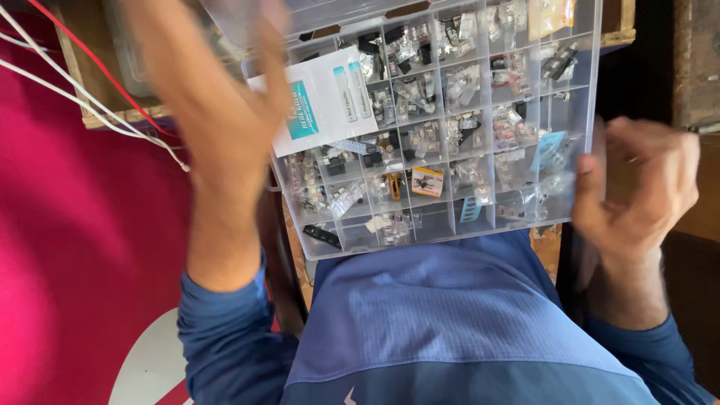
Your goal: The person is repairing a mobile phone circuit board. They use a soldering iron to work on the board, then open a drawer to retrieve a small component from a plastic organizer. After closing the drawer, they apply a substance from a syringe to the board and continue soldering.
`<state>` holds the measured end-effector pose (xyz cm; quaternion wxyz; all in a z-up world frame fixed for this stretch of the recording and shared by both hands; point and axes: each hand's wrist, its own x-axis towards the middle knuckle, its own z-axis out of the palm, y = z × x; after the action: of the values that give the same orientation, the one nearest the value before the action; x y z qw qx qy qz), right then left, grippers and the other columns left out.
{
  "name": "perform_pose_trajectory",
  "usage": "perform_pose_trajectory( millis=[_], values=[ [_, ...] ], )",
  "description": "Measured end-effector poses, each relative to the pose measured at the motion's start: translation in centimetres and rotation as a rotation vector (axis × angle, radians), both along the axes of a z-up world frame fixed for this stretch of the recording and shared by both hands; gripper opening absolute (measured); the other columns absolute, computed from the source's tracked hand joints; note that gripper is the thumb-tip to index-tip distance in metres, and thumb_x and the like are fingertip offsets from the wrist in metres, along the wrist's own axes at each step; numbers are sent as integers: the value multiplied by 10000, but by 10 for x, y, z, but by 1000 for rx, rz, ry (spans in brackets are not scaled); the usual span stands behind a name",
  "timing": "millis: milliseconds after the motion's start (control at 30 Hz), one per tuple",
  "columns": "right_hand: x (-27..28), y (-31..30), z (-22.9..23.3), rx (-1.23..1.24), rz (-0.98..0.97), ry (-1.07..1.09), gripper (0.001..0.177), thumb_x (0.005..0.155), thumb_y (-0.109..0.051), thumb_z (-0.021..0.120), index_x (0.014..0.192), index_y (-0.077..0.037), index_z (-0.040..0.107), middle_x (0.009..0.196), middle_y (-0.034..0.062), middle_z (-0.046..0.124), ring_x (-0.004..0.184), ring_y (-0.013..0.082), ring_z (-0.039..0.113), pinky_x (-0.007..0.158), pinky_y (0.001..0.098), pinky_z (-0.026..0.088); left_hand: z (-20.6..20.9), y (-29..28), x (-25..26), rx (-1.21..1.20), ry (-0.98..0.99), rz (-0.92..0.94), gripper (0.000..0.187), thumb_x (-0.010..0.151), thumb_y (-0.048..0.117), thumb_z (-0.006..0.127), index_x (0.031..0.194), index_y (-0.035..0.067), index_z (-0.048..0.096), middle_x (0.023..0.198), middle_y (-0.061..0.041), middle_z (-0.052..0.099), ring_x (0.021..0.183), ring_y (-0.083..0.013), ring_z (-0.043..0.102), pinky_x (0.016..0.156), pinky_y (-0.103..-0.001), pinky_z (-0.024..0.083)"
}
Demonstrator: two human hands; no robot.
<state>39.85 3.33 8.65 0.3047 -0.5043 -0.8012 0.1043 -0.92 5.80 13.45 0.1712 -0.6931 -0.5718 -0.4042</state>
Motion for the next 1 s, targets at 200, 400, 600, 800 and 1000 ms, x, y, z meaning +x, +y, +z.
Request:
perform_pose_trajectory(
  millis=[200,400,600,800,1000],
  values=[
    [-70,-6,19,-52,448,-94,224,858,-148,810,1076,-108,776,1181,87,612,1145,295,559,973,441,452,-8,-58,70,-598,-342,-402,164,1008,134,732,1125,58,647,1106,-100,680,991,-297,713,829,-386,588],
    [-103,-4,13,-103,422,-227,264,865,-207,813,1050,-37,736,1285,131,533,1223,338,476,988,498,374,-22,-84,86,-789,-537,-359,239,938,80,742,1145,22,637,1057,-126,679,840,-280,712,725,-381,564],
    [-102,3,8,-285,384,-85,144,804,-83,774,930,-77,703,1238,122,546,1196,360,470,947,486,354,-28,-89,99,-797,-570,-384,431,889,129,796,1255,6,608,1067,-143,662,802,-271,707,683,-371,553],
    [-98,13,17,-352,431,50,154,810,-67,784,927,-66,684,1187,104,567,1160,335,491,989,457,369,-37,-84,108,-809,-624,-381,434,893,88,771,1288,0,614,1100,-169,666,759,-243,734,658,-356,565],
    [-100,25,23,-433,439,186,158,839,-74,777,964,-60,682,1107,101,620,1091,308,568,965,426,428,-72,-84,113,-1098,-1172,-444,165,1011,65,677,1136,-41,700,900,-132,775,790,-140,755,655,-280,629]
  ],
)
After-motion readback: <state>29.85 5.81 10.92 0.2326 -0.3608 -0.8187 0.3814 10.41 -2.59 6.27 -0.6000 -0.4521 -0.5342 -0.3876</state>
